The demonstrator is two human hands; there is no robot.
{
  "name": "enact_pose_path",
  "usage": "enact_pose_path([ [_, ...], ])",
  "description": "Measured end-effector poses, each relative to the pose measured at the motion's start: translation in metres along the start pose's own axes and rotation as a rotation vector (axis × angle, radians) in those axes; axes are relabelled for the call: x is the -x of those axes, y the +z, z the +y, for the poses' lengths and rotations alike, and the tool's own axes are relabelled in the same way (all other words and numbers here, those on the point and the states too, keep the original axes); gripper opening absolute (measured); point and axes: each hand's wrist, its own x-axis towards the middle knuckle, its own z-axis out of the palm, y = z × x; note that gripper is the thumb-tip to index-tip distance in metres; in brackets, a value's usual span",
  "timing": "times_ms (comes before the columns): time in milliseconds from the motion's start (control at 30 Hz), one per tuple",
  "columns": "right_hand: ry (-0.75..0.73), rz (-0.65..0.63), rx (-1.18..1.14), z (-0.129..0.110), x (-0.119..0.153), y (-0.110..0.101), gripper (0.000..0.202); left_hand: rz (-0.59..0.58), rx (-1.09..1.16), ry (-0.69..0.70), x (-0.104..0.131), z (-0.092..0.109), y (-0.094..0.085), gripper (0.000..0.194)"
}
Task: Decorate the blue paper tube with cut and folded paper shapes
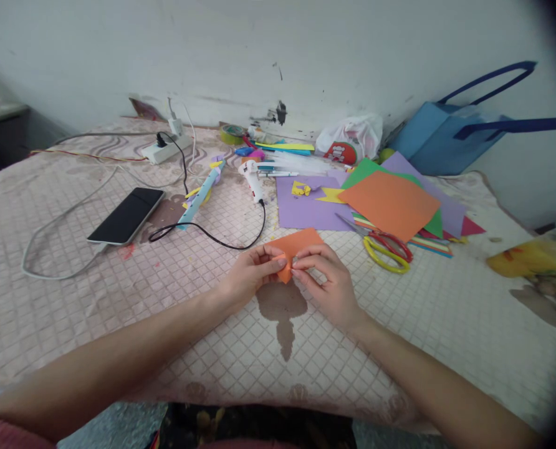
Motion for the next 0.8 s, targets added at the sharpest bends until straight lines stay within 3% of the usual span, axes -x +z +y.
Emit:
enact_pose_path([
  [267,0.017,-0.091,-0.113,0.0025,-0.0032,-0.0028,0.01,-0.004,0.0,-0.038,0.0022,0.0036,0.0019,0.023],
  [633,0.063,-0.078,-0.246,0.0053,-0.0019,-0.0008,0.01,-0.035,0.02,-0.031,0.0016,0.0049,0.0017,0.023],
  [800,-0.038,-0.055,-0.167,0.0074,-0.0016,-0.0003,0.019,-0.062,0.031,-0.053,0.0007,0.0033,-0.001,0.025],
])
